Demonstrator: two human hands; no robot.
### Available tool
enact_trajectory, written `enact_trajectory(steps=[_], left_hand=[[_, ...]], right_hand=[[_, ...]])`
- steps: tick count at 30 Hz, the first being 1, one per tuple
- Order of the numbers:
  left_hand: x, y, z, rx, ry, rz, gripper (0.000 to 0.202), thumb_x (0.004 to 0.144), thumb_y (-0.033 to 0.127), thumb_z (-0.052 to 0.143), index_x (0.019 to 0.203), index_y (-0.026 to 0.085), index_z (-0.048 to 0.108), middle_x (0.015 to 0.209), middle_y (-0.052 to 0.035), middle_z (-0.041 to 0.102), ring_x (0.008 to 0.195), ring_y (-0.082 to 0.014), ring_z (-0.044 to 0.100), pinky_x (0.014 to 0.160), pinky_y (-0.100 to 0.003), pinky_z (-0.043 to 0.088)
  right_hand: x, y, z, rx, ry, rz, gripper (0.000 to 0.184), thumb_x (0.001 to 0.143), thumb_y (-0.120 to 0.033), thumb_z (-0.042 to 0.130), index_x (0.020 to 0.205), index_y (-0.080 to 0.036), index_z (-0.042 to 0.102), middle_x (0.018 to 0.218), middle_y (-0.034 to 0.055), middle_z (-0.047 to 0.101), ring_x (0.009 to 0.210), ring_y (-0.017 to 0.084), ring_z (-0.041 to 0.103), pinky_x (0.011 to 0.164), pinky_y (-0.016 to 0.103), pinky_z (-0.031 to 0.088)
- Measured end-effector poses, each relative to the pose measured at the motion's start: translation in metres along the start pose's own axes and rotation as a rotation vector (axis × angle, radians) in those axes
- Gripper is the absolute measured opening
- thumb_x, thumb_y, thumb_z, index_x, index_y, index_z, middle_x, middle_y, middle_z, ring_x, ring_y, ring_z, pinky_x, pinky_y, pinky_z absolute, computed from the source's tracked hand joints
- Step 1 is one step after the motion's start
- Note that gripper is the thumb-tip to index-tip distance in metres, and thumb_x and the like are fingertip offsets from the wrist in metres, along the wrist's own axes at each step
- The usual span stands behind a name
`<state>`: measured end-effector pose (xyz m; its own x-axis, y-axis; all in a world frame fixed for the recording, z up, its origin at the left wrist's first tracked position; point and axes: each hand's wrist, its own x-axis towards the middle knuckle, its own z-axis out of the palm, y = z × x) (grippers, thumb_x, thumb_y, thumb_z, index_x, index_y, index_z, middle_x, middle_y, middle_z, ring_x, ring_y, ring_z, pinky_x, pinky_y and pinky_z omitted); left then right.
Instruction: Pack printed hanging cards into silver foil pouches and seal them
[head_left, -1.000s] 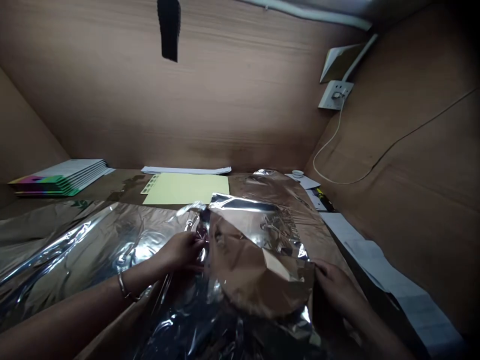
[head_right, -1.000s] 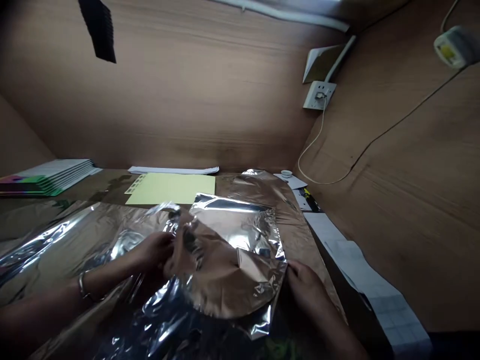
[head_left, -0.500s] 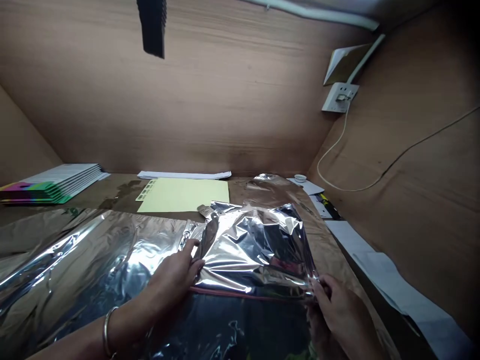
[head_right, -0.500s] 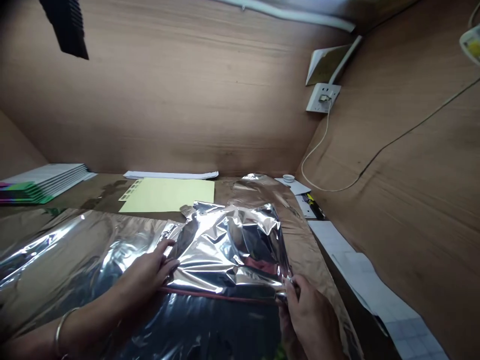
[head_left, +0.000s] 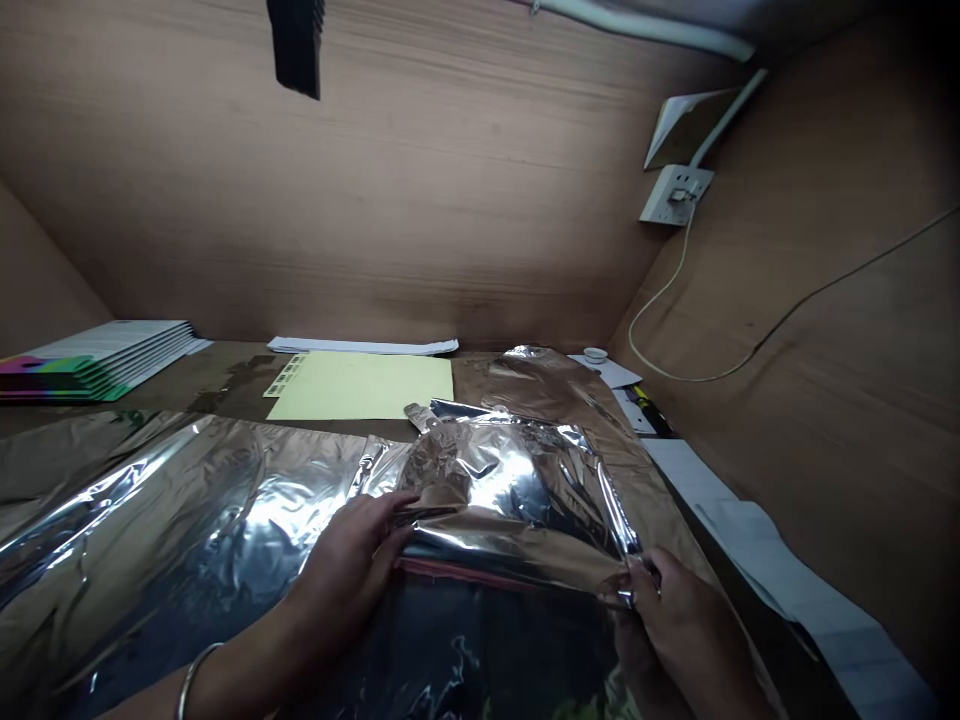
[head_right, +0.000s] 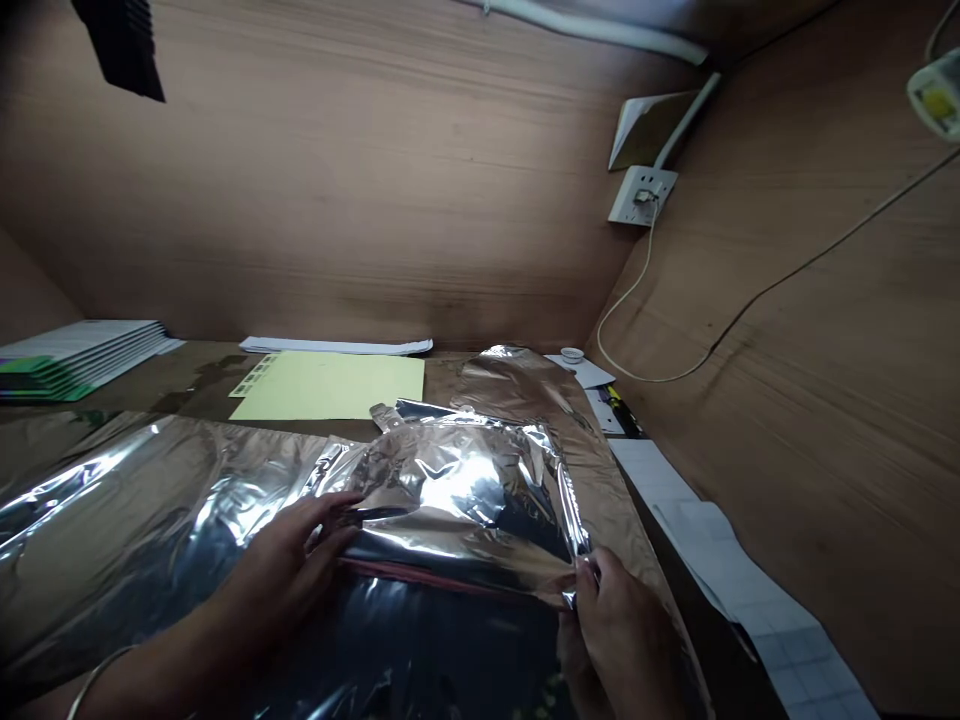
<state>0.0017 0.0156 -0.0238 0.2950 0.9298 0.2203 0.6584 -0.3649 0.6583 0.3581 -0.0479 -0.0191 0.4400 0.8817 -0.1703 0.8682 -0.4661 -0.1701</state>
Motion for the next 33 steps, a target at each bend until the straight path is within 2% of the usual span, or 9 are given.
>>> enact_trajectory(steps=[6, 13, 17, 20, 23, 26, 29, 31, 33], left_hand=[[0.013, 0.006, 0.002, -0.146, -0.097, -0.068, 0.022, 0.095, 0.035, 0.046, 0.102, 0.024, 0.064, 0.094, -0.0019, 0.070, 0.086, -0.0207, 0.065, 0.075, -0.029, 0.049], [0.022, -0.003, 0.004, 0.089, -0.252, -0.111, 0.022, 0.092, 0.026, 0.043, 0.094, 0.024, 0.065, 0.089, -0.0031, 0.070, 0.080, -0.0218, 0.065, 0.068, -0.030, 0.046], [0.021, 0.000, 0.003, 0.340, -0.218, 0.008, 0.026, 0.082, 0.025, 0.059, 0.107, 0.023, 0.065, 0.111, -0.0110, 0.068, 0.108, -0.0313, 0.060, 0.089, -0.042, 0.046], [0.032, 0.027, 0.024, 0.394, -0.181, 0.220, 0.052, 0.081, 0.022, 0.063, 0.132, 0.021, 0.054, 0.146, -0.0153, 0.044, 0.140, -0.0373, 0.031, 0.110, -0.056, 0.027], [0.052, 0.059, 0.062, 0.313, -0.331, 0.494, 0.051, 0.097, 0.030, 0.044, 0.147, 0.025, 0.036, 0.157, -0.0102, 0.027, 0.146, -0.0316, 0.021, 0.115, -0.057, 0.017], [0.062, 0.070, 0.092, 0.294, -0.447, 0.490, 0.060, 0.098, 0.050, 0.036, 0.150, 0.020, 0.030, 0.158, -0.0136, 0.023, 0.146, -0.0365, 0.015, 0.115, -0.060, 0.014], [0.059, 0.063, 0.104, 0.307, -0.453, 0.463, 0.063, 0.099, 0.053, 0.031, 0.153, 0.022, 0.024, 0.160, -0.0120, 0.018, 0.147, -0.0358, 0.008, 0.116, -0.059, 0.011], [0.056, 0.058, 0.104, 0.307, -0.452, 0.472, 0.063, 0.099, 0.053, 0.031, 0.153, 0.023, 0.022, 0.160, -0.0115, 0.016, 0.147, -0.0353, 0.005, 0.116, -0.059, 0.009], [0.054, 0.057, 0.101, 0.308, -0.453, 0.471, 0.063, 0.099, 0.054, 0.030, 0.153, 0.023, 0.023, 0.160, -0.0126, 0.017, 0.147, -0.0361, 0.005, 0.116, -0.059, 0.008]], right_hand=[[0.001, -0.003, -0.002, -0.086, -0.001, 0.049, 0.030, 0.096, -0.034, 0.030, 0.090, -0.023, 0.057, 0.084, 0.0099, 0.071, 0.082, 0.027, 0.067, 0.067, 0.032, 0.042], [0.005, 0.001, 0.004, -0.148, 0.020, 0.010, 0.029, 0.097, -0.035, 0.030, 0.091, -0.023, 0.056, 0.088, 0.0092, 0.072, 0.084, 0.028, 0.068, 0.064, 0.033, 0.040], [0.006, 0.002, 0.005, -0.144, 0.042, -0.062, 0.027, 0.096, -0.032, 0.032, 0.089, -0.023, 0.056, 0.087, 0.0082, 0.072, 0.082, 0.027, 0.068, 0.063, 0.033, 0.039], [0.005, 0.000, 0.005, -0.156, 0.051, -0.070, 0.027, 0.097, -0.032, 0.033, 0.091, -0.022, 0.057, 0.085, 0.0092, 0.072, 0.081, 0.027, 0.068, 0.063, 0.033, 0.039], [0.004, 0.004, 0.004, -0.160, 0.046, -0.059, 0.031, 0.097, -0.034, 0.032, 0.091, -0.021, 0.059, 0.080, 0.0092, 0.071, 0.077, 0.027, 0.067, 0.062, 0.034, 0.041], [0.002, 0.010, -0.002, -0.137, 0.063, -0.105, 0.035, 0.096, -0.036, 0.032, 0.098, -0.019, 0.062, 0.084, 0.0104, 0.072, 0.076, 0.027, 0.068, 0.061, 0.035, 0.045], [0.011, 0.005, -0.012, -0.173, 0.240, -0.211, 0.045, 0.097, -0.035, 0.028, 0.116, -0.009, 0.060, 0.103, 0.0196, 0.069, 0.094, 0.032, 0.065, 0.073, 0.042, 0.050], [0.031, -0.009, -0.016, -0.201, 0.350, -0.355, 0.054, 0.098, -0.034, 0.023, 0.132, -0.003, 0.051, 0.133, 0.0245, 0.055, 0.125, 0.035, 0.049, 0.095, 0.048, 0.045], [0.063, -0.028, -0.017, -0.220, 0.225, -0.532, 0.057, 0.100, -0.038, 0.020, 0.147, -0.010, 0.035, 0.154, 0.0157, 0.033, 0.144, 0.031, 0.021, 0.112, 0.052, 0.029]])
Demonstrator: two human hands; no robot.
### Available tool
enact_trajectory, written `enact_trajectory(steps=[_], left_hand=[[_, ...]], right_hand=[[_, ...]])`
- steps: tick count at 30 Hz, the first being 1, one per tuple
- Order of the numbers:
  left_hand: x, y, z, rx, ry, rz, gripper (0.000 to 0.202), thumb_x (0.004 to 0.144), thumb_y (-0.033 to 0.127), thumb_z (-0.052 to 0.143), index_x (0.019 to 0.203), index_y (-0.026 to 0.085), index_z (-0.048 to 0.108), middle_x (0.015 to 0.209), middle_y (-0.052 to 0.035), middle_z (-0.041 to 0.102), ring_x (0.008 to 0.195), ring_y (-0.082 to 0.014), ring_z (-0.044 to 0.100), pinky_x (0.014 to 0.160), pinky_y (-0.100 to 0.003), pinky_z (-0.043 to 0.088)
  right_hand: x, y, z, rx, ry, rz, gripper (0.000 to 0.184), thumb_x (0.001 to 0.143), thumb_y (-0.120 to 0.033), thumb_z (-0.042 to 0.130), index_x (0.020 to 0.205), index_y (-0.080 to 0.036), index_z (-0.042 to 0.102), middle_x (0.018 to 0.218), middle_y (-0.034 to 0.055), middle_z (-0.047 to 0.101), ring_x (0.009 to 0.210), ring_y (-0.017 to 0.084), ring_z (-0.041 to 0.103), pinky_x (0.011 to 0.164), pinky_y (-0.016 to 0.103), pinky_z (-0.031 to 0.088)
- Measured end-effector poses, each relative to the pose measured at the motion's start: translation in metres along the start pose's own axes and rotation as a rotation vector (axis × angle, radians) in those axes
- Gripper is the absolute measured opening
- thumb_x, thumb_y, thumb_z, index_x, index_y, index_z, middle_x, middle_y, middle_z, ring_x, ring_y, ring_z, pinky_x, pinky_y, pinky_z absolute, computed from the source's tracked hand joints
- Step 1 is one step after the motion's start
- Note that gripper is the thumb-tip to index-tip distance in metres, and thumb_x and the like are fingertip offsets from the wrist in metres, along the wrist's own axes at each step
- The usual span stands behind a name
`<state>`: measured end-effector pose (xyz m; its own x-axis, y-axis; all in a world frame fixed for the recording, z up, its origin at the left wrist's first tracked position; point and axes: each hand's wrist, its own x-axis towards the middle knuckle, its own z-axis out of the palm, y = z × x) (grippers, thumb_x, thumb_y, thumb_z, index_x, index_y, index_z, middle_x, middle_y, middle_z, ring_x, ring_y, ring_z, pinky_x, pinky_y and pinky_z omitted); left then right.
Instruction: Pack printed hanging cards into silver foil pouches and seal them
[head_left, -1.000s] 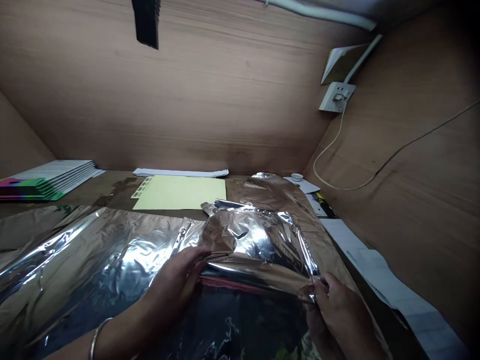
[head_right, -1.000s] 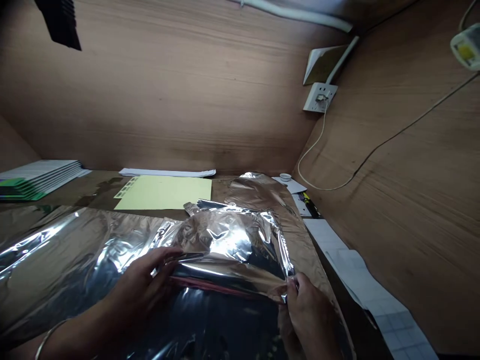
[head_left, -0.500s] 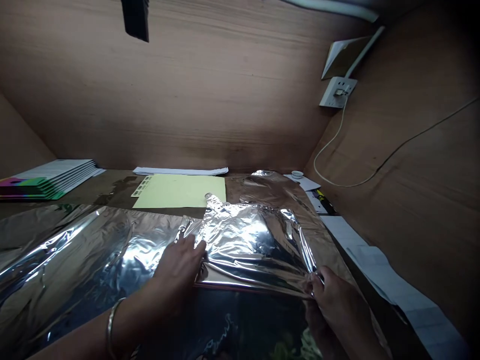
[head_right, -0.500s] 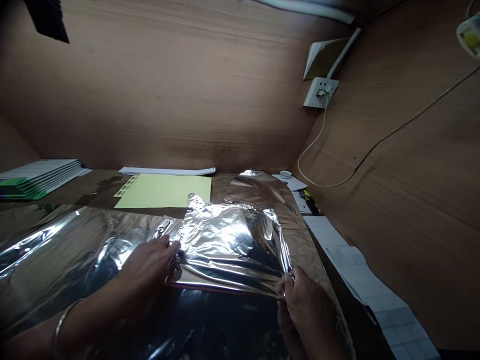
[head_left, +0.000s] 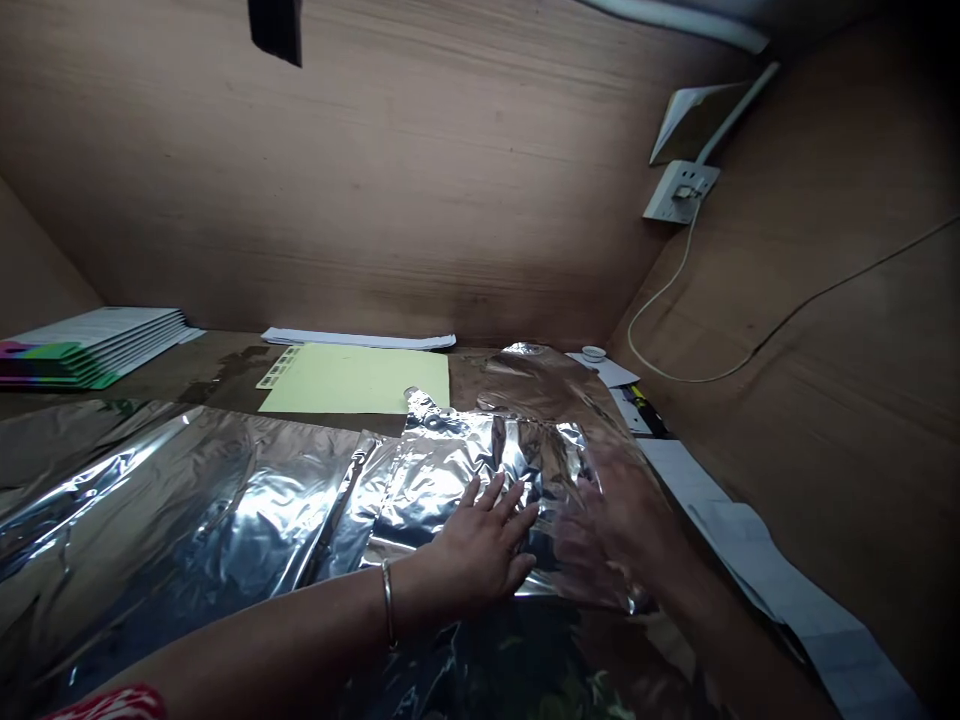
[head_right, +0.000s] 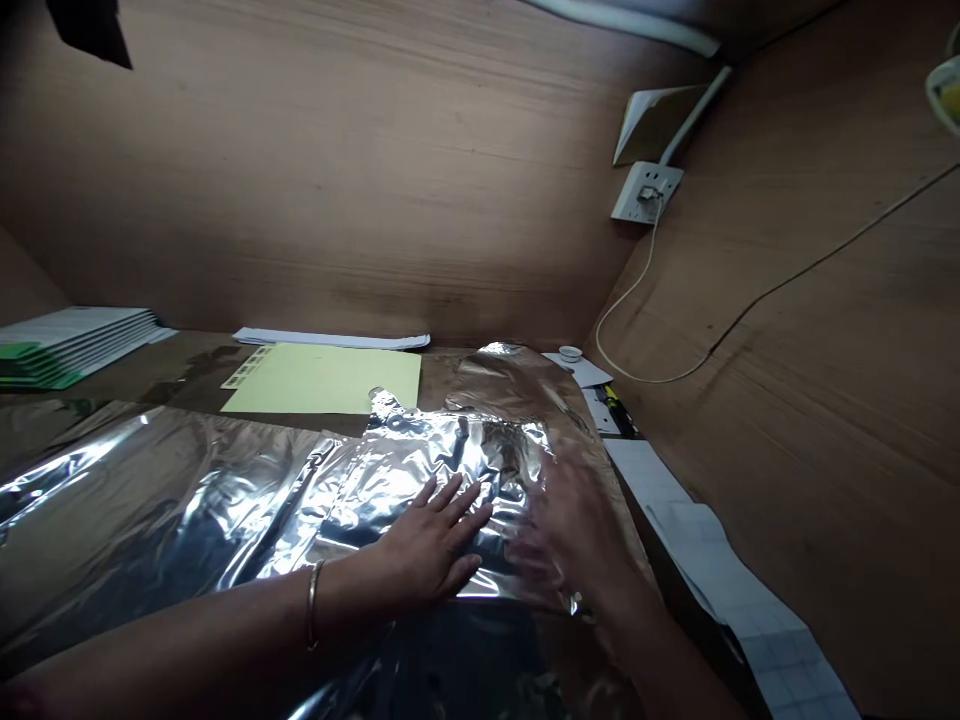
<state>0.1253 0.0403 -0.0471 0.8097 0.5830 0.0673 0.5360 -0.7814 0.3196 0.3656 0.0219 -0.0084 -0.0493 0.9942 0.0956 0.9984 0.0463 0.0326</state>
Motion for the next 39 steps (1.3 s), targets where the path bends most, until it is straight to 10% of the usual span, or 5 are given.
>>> enact_trajectory(steps=[7, 12, 24, 33, 39], left_hand=[[0.000, 0.002, -0.004, 0.012, 0.016, 0.006, 0.063, 0.099, 0.054, 0.028, 0.153, 0.022, 0.023, 0.159, -0.0130, 0.020, 0.147, -0.0359, 0.011, 0.116, -0.058, 0.010], [0.002, 0.001, 0.001, 0.038, 0.068, 0.007, 0.064, 0.098, 0.053, 0.032, 0.153, 0.020, 0.025, 0.158, -0.0133, 0.022, 0.146, -0.0364, 0.016, 0.116, -0.058, 0.012], [0.004, 0.000, -0.002, 0.054, 0.020, -0.007, 0.063, 0.098, 0.054, 0.031, 0.151, 0.020, 0.030, 0.158, -0.0141, 0.023, 0.146, -0.0365, 0.014, 0.116, -0.056, 0.014], [-0.001, 0.007, -0.002, 0.056, 0.057, -0.002, 0.063, 0.098, 0.053, 0.031, 0.150, 0.018, 0.031, 0.157, -0.0141, 0.026, 0.145, -0.0358, 0.018, 0.115, -0.057, 0.016], [-0.054, -0.065, -0.055, 0.277, -0.012, -0.395, 0.052, 0.099, 0.035, 0.036, 0.148, 0.018, 0.035, 0.157, -0.0142, 0.026, 0.146, -0.0387, 0.014, 0.112, -0.067, 0.007]], right_hand=[[0.084, 0.007, 0.006, -0.028, -0.137, 0.035, 0.057, 0.098, -0.031, 0.025, 0.147, -0.002, 0.033, 0.152, 0.0229, 0.032, 0.142, 0.039, 0.025, 0.109, 0.066, 0.022], [0.012, -0.016, 0.014, 0.006, -0.191, -0.189, 0.054, 0.097, -0.037, 0.036, 0.149, -0.024, 0.035, 0.157, 0.0023, 0.029, 0.145, 0.022, 0.020, 0.119, 0.044, 0.018], [-0.116, 0.031, 0.022, -0.081, 0.038, 0.063, 0.050, 0.100, -0.031, 0.023, 0.142, -0.017, 0.046, 0.147, 0.0115, 0.046, 0.138, 0.032, 0.036, 0.105, 0.061, 0.038], [-0.097, -0.056, 0.030, 0.067, 0.198, -0.283, 0.064, 0.099, -0.040, 0.035, 0.155, -0.016, 0.013, 0.154, 0.0159, 0.032, 0.143, 0.032, 0.026, 0.106, 0.055, 0.040], [-0.095, -0.065, 0.061, 0.055, 0.160, -0.306, 0.072, 0.098, -0.047, 0.035, 0.155, -0.016, 0.005, 0.157, 0.0159, 0.026, 0.143, 0.032, 0.025, 0.107, 0.056, 0.038]])
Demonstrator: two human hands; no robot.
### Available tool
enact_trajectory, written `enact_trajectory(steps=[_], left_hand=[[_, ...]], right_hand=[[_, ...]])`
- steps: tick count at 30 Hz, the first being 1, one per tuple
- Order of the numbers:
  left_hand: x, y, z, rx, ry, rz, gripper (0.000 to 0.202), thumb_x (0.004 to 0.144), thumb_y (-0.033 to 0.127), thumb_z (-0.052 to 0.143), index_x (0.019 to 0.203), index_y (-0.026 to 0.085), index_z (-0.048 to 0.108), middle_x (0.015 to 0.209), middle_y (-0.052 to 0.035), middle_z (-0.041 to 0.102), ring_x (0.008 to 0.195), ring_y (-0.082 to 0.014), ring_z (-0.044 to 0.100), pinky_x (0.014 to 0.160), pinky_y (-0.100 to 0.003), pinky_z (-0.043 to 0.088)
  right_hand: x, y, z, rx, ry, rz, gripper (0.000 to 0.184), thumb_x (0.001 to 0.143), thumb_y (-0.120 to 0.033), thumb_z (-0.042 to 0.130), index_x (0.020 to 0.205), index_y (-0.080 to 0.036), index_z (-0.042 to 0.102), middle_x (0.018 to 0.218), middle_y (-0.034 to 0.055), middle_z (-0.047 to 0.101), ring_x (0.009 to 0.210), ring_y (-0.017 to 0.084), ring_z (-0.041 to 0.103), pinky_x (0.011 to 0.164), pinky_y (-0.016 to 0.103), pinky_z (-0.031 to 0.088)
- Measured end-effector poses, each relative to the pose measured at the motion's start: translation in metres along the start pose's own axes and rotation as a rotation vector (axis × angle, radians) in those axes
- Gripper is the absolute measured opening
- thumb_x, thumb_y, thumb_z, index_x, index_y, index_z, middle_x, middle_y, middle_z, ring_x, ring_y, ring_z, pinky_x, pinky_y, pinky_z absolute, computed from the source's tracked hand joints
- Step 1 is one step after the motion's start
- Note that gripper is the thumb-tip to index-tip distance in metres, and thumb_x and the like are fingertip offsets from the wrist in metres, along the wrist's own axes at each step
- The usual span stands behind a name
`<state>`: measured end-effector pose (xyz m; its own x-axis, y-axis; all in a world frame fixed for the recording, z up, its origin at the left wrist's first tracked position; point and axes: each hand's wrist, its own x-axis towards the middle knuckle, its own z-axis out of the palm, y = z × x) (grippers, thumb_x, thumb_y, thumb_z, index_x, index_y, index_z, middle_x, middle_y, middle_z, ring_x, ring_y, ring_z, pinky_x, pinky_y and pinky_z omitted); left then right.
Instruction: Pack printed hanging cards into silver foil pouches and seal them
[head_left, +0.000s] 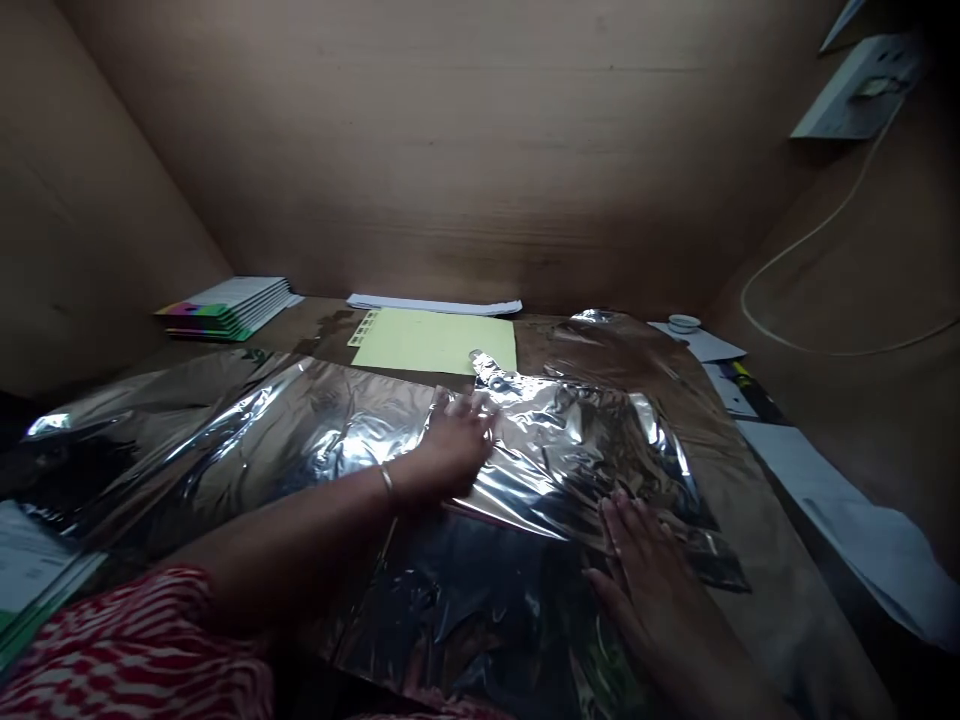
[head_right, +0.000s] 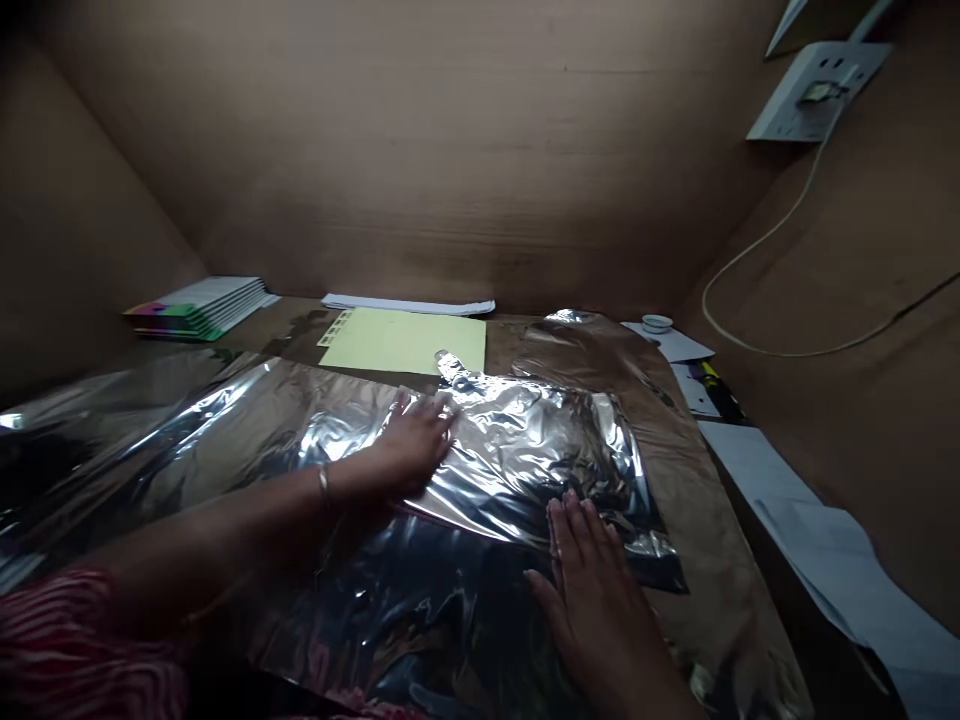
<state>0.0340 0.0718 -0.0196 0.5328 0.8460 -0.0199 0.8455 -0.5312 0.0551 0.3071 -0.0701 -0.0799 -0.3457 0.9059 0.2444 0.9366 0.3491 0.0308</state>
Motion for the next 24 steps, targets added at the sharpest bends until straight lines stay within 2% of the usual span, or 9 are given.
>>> enact_trajectory(steps=[2, 5, 8, 12, 15, 17, 20, 22, 24], left_hand=[[-0.019, -0.027, -0.019, 0.068, 0.114, -0.112, 0.054, 0.096, 0.027, 0.041, 0.148, 0.016, 0.035, 0.158, -0.0147, 0.023, 0.145, -0.0385, 0.014, 0.113, -0.065, 0.006], [-0.049, -0.029, -0.037, 0.010, 0.158, 0.205, 0.059, 0.088, 0.033, 0.058, 0.143, 0.019, 0.042, 0.150, -0.0127, 0.039, 0.138, -0.0340, 0.032, 0.112, -0.051, 0.028], [-0.067, -0.009, -0.030, -0.005, 0.064, 0.524, 0.032, 0.090, 0.026, 0.057, 0.121, 0.018, 0.058, 0.114, -0.0110, 0.063, 0.106, -0.0252, 0.056, 0.092, -0.038, 0.047], [-0.068, 0.006, -0.011, 0.079, 0.040, 0.534, 0.013, 0.091, 0.015, 0.049, 0.096, 0.013, 0.061, 0.083, -0.0093, 0.063, 0.075, -0.0208, 0.058, 0.068, -0.033, 0.049], [-0.071, 0.028, -0.013, -0.073, 0.010, 0.370, 0.010, 0.083, 0.013, 0.057, 0.092, 0.013, 0.061, 0.085, -0.0089, 0.064, 0.072, -0.0204, 0.059, 0.062, -0.031, 0.048], [-0.075, 0.054, -0.023, -0.371, -0.040, 0.289, 0.016, 0.083, 0.015, 0.058, 0.098, 0.015, 0.062, 0.088, -0.0057, 0.067, 0.073, -0.0180, 0.062, 0.062, -0.027, 0.049], [-0.077, 0.087, -0.041, -0.810, -0.227, 0.350, 0.019, 0.094, 0.026, 0.050, 0.106, 0.019, 0.063, 0.089, 0.0002, 0.071, 0.072, -0.0122, 0.066, 0.062, -0.020, 0.050], [-0.071, 0.088, -0.045, -0.795, -0.248, 0.456, 0.024, 0.097, 0.029, 0.048, 0.112, 0.020, 0.064, 0.102, -0.0021, 0.072, 0.086, -0.0146, 0.068, 0.075, -0.023, 0.053], [-0.065, 0.072, -0.038, -0.560, -0.127, 0.544, 0.030, 0.095, 0.023, 0.050, 0.123, 0.019, 0.060, 0.128, -0.0074, 0.063, 0.117, -0.0228, 0.059, 0.100, -0.035, 0.046]], right_hand=[[-0.001, 0.003, 0.000, -0.002, 0.011, -0.015, 0.072, 0.098, -0.047, 0.035, 0.155, -0.016, 0.004, 0.156, 0.0162, 0.027, 0.143, 0.033, 0.026, 0.106, 0.057, 0.038], [-0.001, 0.006, -0.001, -0.003, 0.028, -0.028, 0.072, 0.098, -0.047, 0.034, 0.155, -0.015, 0.005, 0.156, 0.0175, 0.028, 0.142, 0.035, 0.028, 0.105, 0.060, 0.039], [-0.001, 0.008, 0.000, 0.016, 0.031, -0.025, 0.072, 0.097, -0.047, 0.036, 0.155, -0.015, 0.006, 0.154, 0.0182, 0.030, 0.140, 0.035, 0.030, 0.103, 0.061, 0.041], [0.007, -0.002, -0.014, 0.072, 0.065, -0.039, 0.072, 0.096, -0.045, 0.042, 0.155, -0.015, 0.013, 0.153, 0.0193, 0.033, 0.139, 0.037, 0.032, 0.100, 0.061, 0.045], [0.015, -0.019, -0.035, 0.150, 0.121, -0.109, 0.062, 0.096, -0.030, 0.044, 0.153, -0.019, 0.023, 0.153, 0.0129, 0.036, 0.139, 0.033, 0.033, 0.105, 0.054, 0.044], [0.017, -0.025, -0.046, 0.231, 0.138, -0.193, 0.055, 0.094, -0.020, 0.043, 0.149, -0.024, 0.035, 0.146, 0.0070, 0.048, 0.134, 0.026, 0.044, 0.105, 0.043, 0.047], [0.009, -0.012, -0.051, 0.297, 0.099, -0.286, 0.042, 0.092, -0.020, 0.048, 0.133, -0.028, 0.057, 0.134, 0.0029, 0.060, 0.125, 0.023, 0.054, 0.100, 0.036, 0.051], [-0.002, 0.007, -0.048, 0.303, 0.056, -0.302, 0.032, 0.092, -0.028, 0.053, 0.120, -0.028, 0.067, 0.132, 0.0032, 0.061, 0.126, 0.027, 0.053, 0.102, 0.043, 0.049], [-0.014, 0.025, -0.041, 0.319, 0.023, -0.282, 0.029, 0.093, -0.035, 0.051, 0.114, -0.028, 0.071, 0.129, 0.0037, 0.063, 0.129, 0.031, 0.050, 0.104, 0.052, 0.044]])
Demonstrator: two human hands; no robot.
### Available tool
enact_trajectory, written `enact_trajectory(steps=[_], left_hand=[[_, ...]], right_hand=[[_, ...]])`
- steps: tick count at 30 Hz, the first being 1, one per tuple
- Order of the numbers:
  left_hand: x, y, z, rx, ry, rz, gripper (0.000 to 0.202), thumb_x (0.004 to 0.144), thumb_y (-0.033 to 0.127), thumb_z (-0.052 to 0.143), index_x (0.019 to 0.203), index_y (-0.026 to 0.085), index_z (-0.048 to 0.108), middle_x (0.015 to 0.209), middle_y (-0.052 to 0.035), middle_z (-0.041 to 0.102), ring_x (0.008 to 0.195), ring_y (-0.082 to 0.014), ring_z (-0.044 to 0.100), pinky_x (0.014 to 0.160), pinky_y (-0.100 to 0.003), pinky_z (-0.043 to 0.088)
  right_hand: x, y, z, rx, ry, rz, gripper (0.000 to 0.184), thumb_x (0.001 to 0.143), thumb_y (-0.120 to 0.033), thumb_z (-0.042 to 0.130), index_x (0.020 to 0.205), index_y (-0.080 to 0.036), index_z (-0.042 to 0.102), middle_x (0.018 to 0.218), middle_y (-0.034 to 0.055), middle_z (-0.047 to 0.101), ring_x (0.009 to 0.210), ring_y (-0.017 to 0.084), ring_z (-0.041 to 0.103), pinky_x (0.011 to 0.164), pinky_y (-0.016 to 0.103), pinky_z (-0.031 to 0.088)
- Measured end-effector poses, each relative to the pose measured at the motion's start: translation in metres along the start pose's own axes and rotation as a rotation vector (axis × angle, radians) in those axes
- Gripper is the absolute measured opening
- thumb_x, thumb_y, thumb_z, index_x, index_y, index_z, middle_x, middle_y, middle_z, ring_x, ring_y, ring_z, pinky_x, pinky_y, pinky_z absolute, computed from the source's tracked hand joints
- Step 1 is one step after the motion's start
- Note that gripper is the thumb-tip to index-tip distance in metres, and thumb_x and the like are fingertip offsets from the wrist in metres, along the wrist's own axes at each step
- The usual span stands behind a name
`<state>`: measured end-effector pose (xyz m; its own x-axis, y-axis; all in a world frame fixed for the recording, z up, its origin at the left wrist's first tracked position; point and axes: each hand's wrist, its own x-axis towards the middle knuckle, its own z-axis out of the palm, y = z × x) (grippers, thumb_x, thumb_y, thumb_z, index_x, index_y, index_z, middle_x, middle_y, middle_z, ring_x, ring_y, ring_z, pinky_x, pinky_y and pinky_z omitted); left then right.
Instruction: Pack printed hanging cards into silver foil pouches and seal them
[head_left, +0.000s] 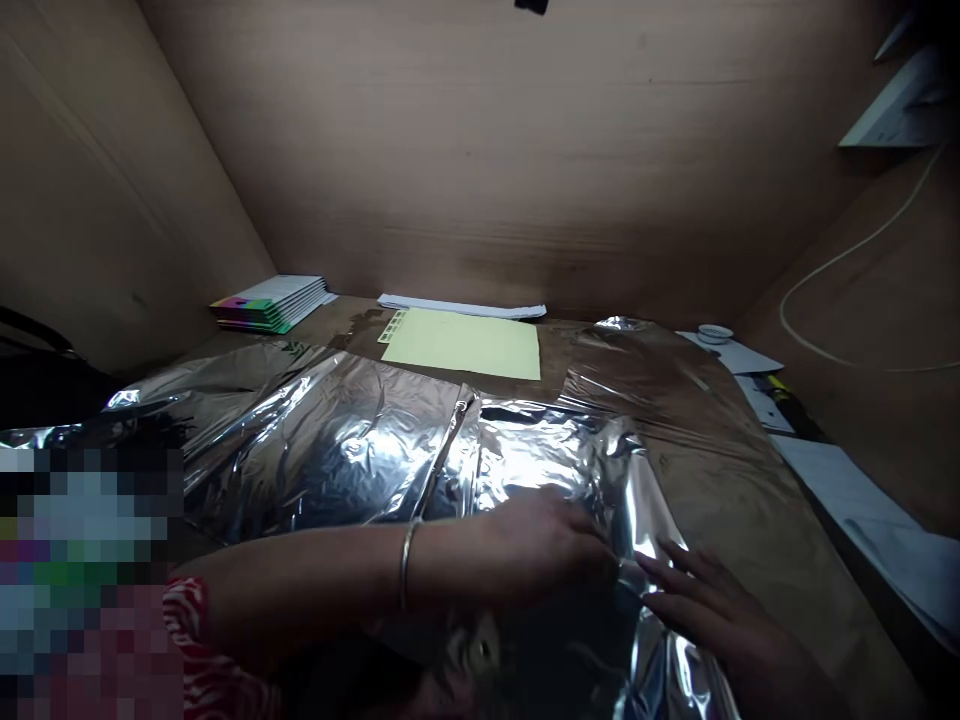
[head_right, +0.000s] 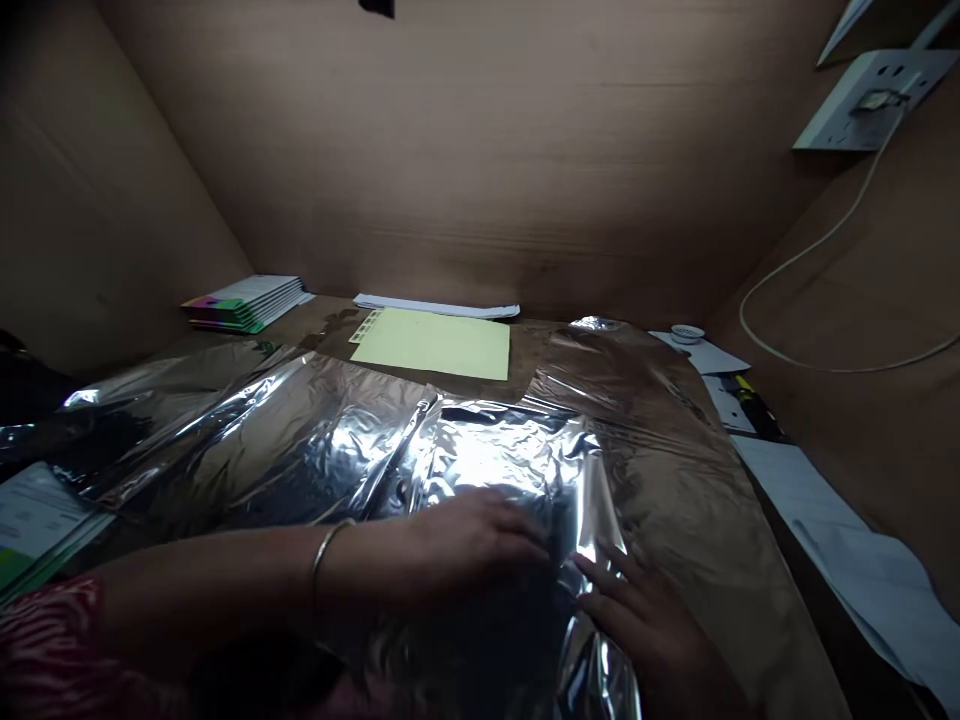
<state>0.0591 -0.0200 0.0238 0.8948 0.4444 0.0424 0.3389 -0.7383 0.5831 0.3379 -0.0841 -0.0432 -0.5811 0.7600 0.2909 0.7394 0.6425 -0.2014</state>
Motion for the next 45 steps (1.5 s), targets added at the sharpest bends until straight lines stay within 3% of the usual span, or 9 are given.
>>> enact_trajectory(steps=[5, 11, 14, 17, 22, 26, 29, 38, 45], left_hand=[[-0.021, -0.053, 0.012, 0.266, 0.032, 0.074, 0.049, 0.099, 0.033, 0.045, 0.146, 0.019, 0.039, 0.153, -0.0063, 0.037, 0.145, -0.0246, 0.026, 0.119, -0.048, 0.020], [-0.024, -0.068, 0.008, 0.230, 0.130, 0.045, 0.036, 0.093, 0.016, 0.050, 0.127, 0.022, 0.059, 0.141, -0.0066, 0.053, 0.133, -0.0237, 0.045, 0.113, -0.045, 0.034], [-0.042, -0.066, -0.006, 0.108, 0.073, 0.038, 0.043, 0.087, 0.005, 0.052, 0.124, 0.024, 0.061, 0.133, -0.0048, 0.061, 0.126, -0.0194, 0.052, 0.106, -0.037, 0.044], [-0.074, -0.049, -0.016, 0.030, -0.015, -0.016, 0.050, 0.089, 0.007, 0.050, 0.135, 0.026, 0.053, 0.141, -0.0041, 0.053, 0.137, -0.0191, 0.041, 0.112, -0.039, 0.037], [-0.106, -0.029, -0.001, 0.030, 0.064, -0.133, 0.051, 0.090, 0.023, 0.058, 0.140, 0.028, 0.048, 0.142, -0.0070, 0.052, 0.136, -0.0241, 0.043, 0.114, -0.045, 0.034], [-0.102, -0.047, 0.028, 0.062, 0.288, -0.123, 0.022, 0.095, 0.020, 0.051, 0.109, 0.021, 0.068, 0.110, -0.0085, 0.069, 0.111, -0.0219, 0.058, 0.095, -0.035, 0.048], [-0.102, -0.059, 0.036, 0.063, 0.335, -0.132, 0.026, 0.100, 0.027, 0.045, 0.100, 0.022, 0.070, 0.101, -0.0064, 0.070, 0.098, -0.0188, 0.060, 0.087, -0.030, 0.048], [-0.095, -0.037, 0.025, 0.057, 0.480, -0.500, 0.027, 0.095, 0.029, 0.043, 0.081, 0.017, 0.062, 0.078, -0.0057, 0.063, 0.074, -0.0192, 0.056, 0.070, -0.033, 0.043], [-0.079, -0.031, 0.017, 0.010, 0.412, -0.709, 0.014, 0.092, 0.027, 0.047, 0.093, 0.020, 0.060, 0.088, -0.0044, 0.066, 0.082, -0.0219, 0.061, 0.073, -0.033, 0.044]], right_hand=[[-0.025, 0.009, 0.009, 0.066, -0.053, 0.104, 0.042, 0.097, -0.023, 0.033, 0.121, -0.030, 0.067, 0.129, 0.0011, 0.063, 0.133, 0.028, 0.045, 0.107, 0.056, 0.037], [-0.021, -0.003, 0.013, 0.185, -0.052, 0.315, 0.037, 0.096, -0.036, 0.040, 0.118, -0.027, 0.069, 0.125, 0.0052, 0.066, 0.123, 0.026, 0.056, 0.110, 0.051, 0.037], [-0.017, -0.008, 0.010, 0.260, 0.050, 0.448, 0.041, 0.096, -0.040, 0.036, 0.117, -0.025, 0.068, 0.123, 0.0063, 0.067, 0.121, 0.027, 0.057, 0.113, 0.052, 0.033], [-0.015, -0.012, 0.006, 0.325, 0.085, 0.477, 0.043, 0.096, -0.041, 0.035, 0.119, -0.024, 0.067, 0.124, 0.0066, 0.066, 0.122, 0.027, 0.057, 0.114, 0.051, 0.031], [-0.014, -0.016, 0.012, 0.271, 0.092, 0.419, 0.040, 0.098, -0.038, 0.036, 0.120, -0.025, 0.067, 0.125, 0.0064, 0.066, 0.120, 0.026, 0.058, 0.111, 0.050, 0.038], [-0.019, -0.022, 0.021, 0.157, 0.063, 0.337, 0.037, 0.098, -0.034, 0.038, 0.109, -0.029, 0.072, 0.121, 0.0036, 0.068, 0.117, 0.026, 0.060, 0.104, 0.049, 0.045], [-0.025, -0.025, 0.014, 0.147, 0.114, 0.413, 0.032, 0.094, -0.032, 0.045, 0.112, -0.028, 0.071, 0.118, 0.0060, 0.068, 0.113, 0.027, 0.059, 0.095, 0.045, 0.050], [0.001, -0.027, -0.002, 0.189, 0.144, 0.707, 0.032, 0.093, -0.046, 0.047, 0.084, -0.025, 0.070, 0.094, 0.0066, 0.069, 0.094, 0.028, 0.060, 0.078, 0.041, 0.049], [0.013, -0.032, 0.003, 0.083, 0.170, 0.827, 0.042, 0.086, -0.055, 0.045, 0.065, -0.025, 0.064, 0.073, 0.0076, 0.065, 0.076, 0.029, 0.058, 0.066, 0.042, 0.045]])
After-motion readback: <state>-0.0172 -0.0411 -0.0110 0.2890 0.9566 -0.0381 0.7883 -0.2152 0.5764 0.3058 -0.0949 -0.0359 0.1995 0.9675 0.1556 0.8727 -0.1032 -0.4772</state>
